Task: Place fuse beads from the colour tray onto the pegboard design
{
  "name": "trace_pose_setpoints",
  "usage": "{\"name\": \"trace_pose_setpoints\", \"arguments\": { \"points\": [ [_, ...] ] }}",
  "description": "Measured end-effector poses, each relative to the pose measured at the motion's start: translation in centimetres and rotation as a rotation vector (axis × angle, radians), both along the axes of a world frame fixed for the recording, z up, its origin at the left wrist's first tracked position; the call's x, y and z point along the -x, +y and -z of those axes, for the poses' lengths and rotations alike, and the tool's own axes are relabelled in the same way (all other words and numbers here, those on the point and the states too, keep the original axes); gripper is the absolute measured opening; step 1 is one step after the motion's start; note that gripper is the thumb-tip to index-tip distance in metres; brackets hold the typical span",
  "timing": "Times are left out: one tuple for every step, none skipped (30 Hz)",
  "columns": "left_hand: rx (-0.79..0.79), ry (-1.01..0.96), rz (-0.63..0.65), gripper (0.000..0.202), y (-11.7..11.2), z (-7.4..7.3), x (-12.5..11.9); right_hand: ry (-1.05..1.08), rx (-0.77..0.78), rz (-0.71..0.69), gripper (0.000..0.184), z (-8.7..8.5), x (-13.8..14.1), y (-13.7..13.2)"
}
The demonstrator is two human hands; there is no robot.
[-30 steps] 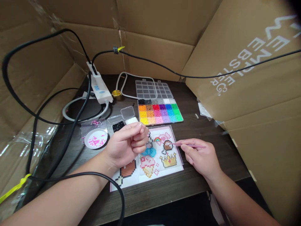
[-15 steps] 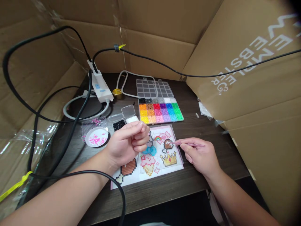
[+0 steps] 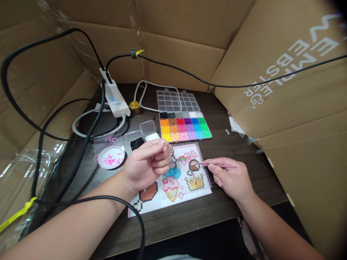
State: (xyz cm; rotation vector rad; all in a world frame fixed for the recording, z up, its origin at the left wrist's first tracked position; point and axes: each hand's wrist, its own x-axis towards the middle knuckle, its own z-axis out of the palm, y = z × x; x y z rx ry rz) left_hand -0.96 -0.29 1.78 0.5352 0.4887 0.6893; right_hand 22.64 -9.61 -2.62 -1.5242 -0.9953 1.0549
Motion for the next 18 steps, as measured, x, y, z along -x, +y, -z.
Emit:
{"name": "trace_pose_setpoints", "arguments": {
  "points": [
    [0.001,0.000,-0.002,0.025,0.01,-0.01,-0.01,-0.004,0.000,0.000,0.020,-0.02,0.00,0.01],
    [0.002,0.000,-0.003,0.025,0.02,-0.01,-0.03,-0.010,0.000,-0.001,0.020,-0.04,-0.01,0.02],
    [0.003,-0.001,-0.002,0.025,0.02,0.00,-0.04,-0.018,0.000,-0.001,0.019,-0.06,-0.01,0.03],
    [0.004,-0.002,-0.001,0.024,0.02,0.01,-0.06,-0.025,0.000,-0.003,0.019,-0.08,-0.02,0.03],
    [0.005,-0.003,-0.001,0.024,0.01,0.02,-0.06,-0.031,0.000,-0.004,0.020,-0.11,-0.02,0.04],
    [0.006,-0.004,-0.001,0.024,0.00,0.03,-0.07,-0.036,-0.003,-0.005,0.020,-0.14,-0.01,0.04],
    [0.007,-0.005,0.000,0.024,-0.02,0.04,-0.06,-0.039,-0.005,-0.005,0.020,-0.19,0.00,0.04],
    [0.008,-0.005,0.000,0.024,-0.03,0.04,-0.06,-0.042,-0.005,-0.005,0.020,-0.24,0.01,0.04],
    [0.008,-0.004,0.000,0.024,-0.03,0.04,-0.05,-0.044,-0.005,-0.003,0.020,-0.29,0.03,0.03],
    [0.008,-0.004,-0.001,0.024,-0.03,0.03,-0.04,-0.047,-0.006,0.000,0.020,-0.33,0.05,0.03],
    [0.007,-0.002,-0.001,0.024,-0.02,0.02,-0.04,-0.048,-0.006,0.001,0.020,-0.36,0.05,0.03],
    [0.006,0.000,-0.002,0.024,-0.02,0.01,-0.04,-0.048,-0.007,0.001,0.020,-0.36,0.05,0.03],
    [0.005,0.002,-0.004,0.024,-0.01,0.00,-0.05,-0.045,-0.008,0.000,0.020,-0.34,0.04,0.03],
    [0.004,0.001,-0.004,0.024,0.00,-0.02,-0.06,-0.040,-0.011,-0.002,0.020,-0.29,0.01,0.03],
    [0.003,0.000,-0.004,0.023,0.00,-0.04,-0.07,-0.032,-0.013,-0.004,0.020,-0.23,-0.02,0.02],
    [0.003,-0.001,-0.004,0.023,-0.01,-0.05,-0.08,-0.023,-0.015,-0.005,0.020,-0.15,-0.06,0.01],
    [0.003,-0.001,-0.005,0.023,-0.01,-0.07,-0.09,-0.015,-0.016,-0.006,0.020,-0.07,-0.10,0.00],
    [0.002,-0.001,-0.004,0.023,-0.03,-0.08,-0.10,-0.010,-0.018,-0.007,0.020,0.01,-0.13,-0.01]
  ]
}}
